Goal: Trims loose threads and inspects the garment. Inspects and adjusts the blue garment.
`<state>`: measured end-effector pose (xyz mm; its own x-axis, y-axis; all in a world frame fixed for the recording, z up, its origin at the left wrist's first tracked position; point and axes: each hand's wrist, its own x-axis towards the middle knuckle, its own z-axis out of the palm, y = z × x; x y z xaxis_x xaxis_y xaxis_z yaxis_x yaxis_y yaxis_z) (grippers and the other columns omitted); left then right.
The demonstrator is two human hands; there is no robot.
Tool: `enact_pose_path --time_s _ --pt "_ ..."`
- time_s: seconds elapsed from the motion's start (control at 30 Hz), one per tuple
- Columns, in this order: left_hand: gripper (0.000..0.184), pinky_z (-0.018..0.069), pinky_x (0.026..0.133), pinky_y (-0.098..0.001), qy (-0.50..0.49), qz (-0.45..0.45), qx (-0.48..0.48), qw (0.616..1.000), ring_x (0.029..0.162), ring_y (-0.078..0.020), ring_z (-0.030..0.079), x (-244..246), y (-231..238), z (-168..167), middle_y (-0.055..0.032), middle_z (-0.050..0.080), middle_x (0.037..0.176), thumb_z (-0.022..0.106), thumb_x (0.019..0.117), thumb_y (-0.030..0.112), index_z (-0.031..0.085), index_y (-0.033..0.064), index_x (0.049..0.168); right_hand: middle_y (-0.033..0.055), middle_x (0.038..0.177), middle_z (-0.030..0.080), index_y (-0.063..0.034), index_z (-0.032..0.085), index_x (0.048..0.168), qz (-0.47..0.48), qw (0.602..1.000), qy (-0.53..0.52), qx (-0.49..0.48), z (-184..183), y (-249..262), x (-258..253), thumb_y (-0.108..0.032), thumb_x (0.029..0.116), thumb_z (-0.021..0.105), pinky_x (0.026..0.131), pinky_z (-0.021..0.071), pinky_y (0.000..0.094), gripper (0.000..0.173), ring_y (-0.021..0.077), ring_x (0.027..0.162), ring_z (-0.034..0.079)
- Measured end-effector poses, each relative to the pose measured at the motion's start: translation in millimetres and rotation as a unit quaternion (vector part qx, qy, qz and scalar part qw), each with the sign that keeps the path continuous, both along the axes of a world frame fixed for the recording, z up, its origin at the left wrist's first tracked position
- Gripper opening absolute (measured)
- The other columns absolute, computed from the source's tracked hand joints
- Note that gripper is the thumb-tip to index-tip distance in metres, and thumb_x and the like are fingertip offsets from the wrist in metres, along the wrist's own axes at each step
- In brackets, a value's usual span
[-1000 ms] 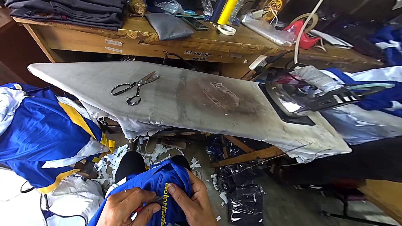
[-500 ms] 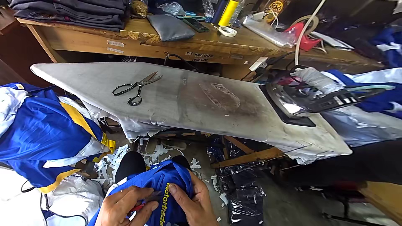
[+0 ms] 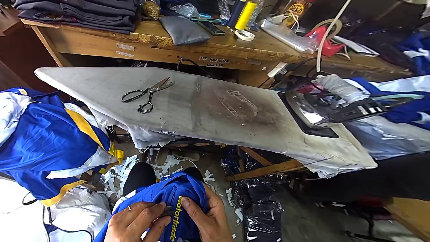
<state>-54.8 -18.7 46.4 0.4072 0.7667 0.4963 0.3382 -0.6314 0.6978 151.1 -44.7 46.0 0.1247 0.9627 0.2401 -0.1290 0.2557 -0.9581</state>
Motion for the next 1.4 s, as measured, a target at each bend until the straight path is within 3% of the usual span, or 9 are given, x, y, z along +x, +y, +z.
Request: enact_pose_path --time_s 0.9,1.03,1.13,1.2,1.23,1.33,1.4 --pt "0.016 0.0575 0.077 -0.0203 -0.013 -0.031 -0.003 0.999 0.086 -0.0082 0.071 0 3 -2 -0.0072 0.076 0.092 0.071 0.0977 0.018 0.077 0.0036 0.103 -0.0018 0.104 0.074 -0.0049 0.068 0.115 0.009 1.0 0.005 0.019 -1 -1 0 0.0 0.0948 0.065 0.088 0.0594 0.0249 0.021 0.0044 0.096 0.07" --pt "0.016 0.0571 0.072 -0.0192 -0.068 -0.043 -0.065 0.995 0.08 -0.0055 0.069 -1 6 -3 -0.0076 0.076 0.09 0.071 0.097 0.015 0.076 0.001 0.103 -0.0011 0.106 0.074 -0.0052 0.068 0.117 0.018 0.999 0.021 0.016 -3 -1 0 -0.001 0.0956 0.064 0.089 0.0595 0.0258 0.023 0.0052 0.097 0.07" --pt "0.033 0.0539 0.064 -0.0174 -0.123 -0.042 -0.156 0.979 0.073 -0.0009 0.063 -3 7 -3 -0.0002 0.071 0.086 0.076 0.0945 0.027 0.07 0.0029 0.117 0.0013 0.106 0.074 -0.0025 0.066 0.119 0.027 0.999 0.035 0.002 -5 2 3 -0.001 0.0969 0.063 0.089 0.06 0.0275 0.022 0.0073 0.097 0.071" --pt "0.048 0.0432 0.054 -0.0152 -0.139 -0.056 -0.226 0.963 0.061 0.002 0.051 -2 9 -2 0.0065 0.06 0.074 0.082 0.0885 0.034 0.067 0.0039 0.122 0.0028 0.105 0.074 -0.0009 0.066 0.119 0.036 0.998 0.05 -0.001 -8 5 4 -0.002 0.0973 0.063 0.088 0.0602 0.0281 0.022 0.0082 0.096 0.071" --pt "0.041 0.0407 0.052 -0.0148 -0.148 -0.065 -0.256 0.953 0.058 0.003 0.048 0 10 -3 0.0082 0.058 0.069 0.082 0.0878 0.03 0.069 0.0049 0.117 0.0033 0.105 0.074 -0.0003 0.066 0.119 0.041 0.997 0.059 -0.001 -10 7 3 -0.001 0.097 0.063 0.088 0.0603 0.0283 0.022 0.0086 0.096 0.071" --pt "0.005 0.048 0.054 -0.0138 -0.187 -0.098 -0.311 0.927 0.059 0.0038 0.057 7 15 -6 0.0088 0.066 0.07 0.074 0.0904 0.01 0.072 0.0103 0.094 0.0039 0.105 0.074 0.0009 0.066 0.118 0.062 0.996 0.06 0.002 -10 12 5 -0.001 0.0966 0.063 0.089 0.0598 0.0282 0.021 0.0088 0.097 0.071" --pt "0.004 0.047 0.054 -0.0136 -0.215 -0.114 -0.331 0.912 0.058 0.0036 0.056 11 19 -9 0.0088 0.065 0.069 0.072 0.0907 0.009 0.071 0.0127 0.09 0.0035 0.106 0.073 0.001 0.065 0.119 0.081 0.996 0.043 0.002 -10 15 10 -0.003 0.097 0.064 0.089 0.0594 0.028 0.022 0.0083 0.098 0.07"
